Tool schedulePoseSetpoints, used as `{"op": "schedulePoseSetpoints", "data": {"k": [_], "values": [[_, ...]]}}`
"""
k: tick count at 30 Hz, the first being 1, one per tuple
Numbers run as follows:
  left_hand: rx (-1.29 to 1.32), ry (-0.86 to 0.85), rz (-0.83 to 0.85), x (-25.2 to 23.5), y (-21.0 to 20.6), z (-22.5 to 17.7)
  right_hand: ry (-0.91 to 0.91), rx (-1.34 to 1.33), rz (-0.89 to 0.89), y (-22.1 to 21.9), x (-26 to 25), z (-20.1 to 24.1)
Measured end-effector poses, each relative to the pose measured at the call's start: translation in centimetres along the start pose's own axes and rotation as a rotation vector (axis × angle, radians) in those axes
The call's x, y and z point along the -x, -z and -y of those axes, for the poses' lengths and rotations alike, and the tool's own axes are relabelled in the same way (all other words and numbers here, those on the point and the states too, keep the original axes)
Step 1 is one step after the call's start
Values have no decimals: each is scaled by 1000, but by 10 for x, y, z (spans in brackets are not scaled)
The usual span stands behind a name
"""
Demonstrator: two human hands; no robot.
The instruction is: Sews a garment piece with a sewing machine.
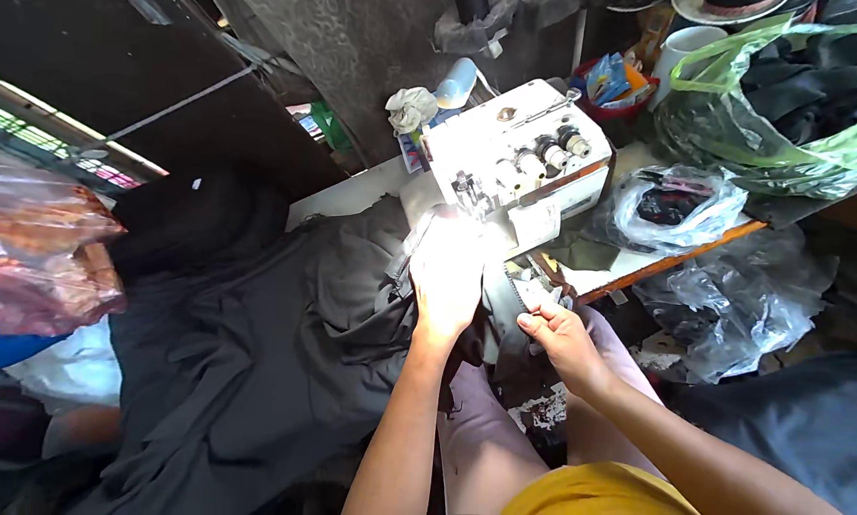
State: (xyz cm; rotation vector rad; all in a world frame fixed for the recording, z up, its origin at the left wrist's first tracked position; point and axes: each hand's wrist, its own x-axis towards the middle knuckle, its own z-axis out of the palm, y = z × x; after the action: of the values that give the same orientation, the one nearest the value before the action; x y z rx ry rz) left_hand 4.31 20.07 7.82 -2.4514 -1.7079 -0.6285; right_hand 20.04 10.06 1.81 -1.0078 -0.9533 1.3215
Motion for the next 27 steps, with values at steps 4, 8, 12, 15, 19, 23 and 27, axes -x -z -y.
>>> {"op": "schedulePoseSetpoints", "data": {"k": [4,8,12,15,19,23,27], "values": [[34,-61,-44,-10,3,5,7,-1,19,-1,-3,1],[95,-149,-43,-16,3,15,-2,2,5,-2,-4,3],[127,-245,15,-17,0,35,24,24,6,-1,-7,0],[213,-223,67,-17,0,45,35,25,-4,-1,-9,-1],[173,-338,51,-25,-3,54,36,42,-6,-1,-14,0],[83,-373,94,-31,-1,59,70,92,-15,-1,-21,2],[-24,-411,135,-39,-2,63,86,88,-17,-3,-28,6]]}}
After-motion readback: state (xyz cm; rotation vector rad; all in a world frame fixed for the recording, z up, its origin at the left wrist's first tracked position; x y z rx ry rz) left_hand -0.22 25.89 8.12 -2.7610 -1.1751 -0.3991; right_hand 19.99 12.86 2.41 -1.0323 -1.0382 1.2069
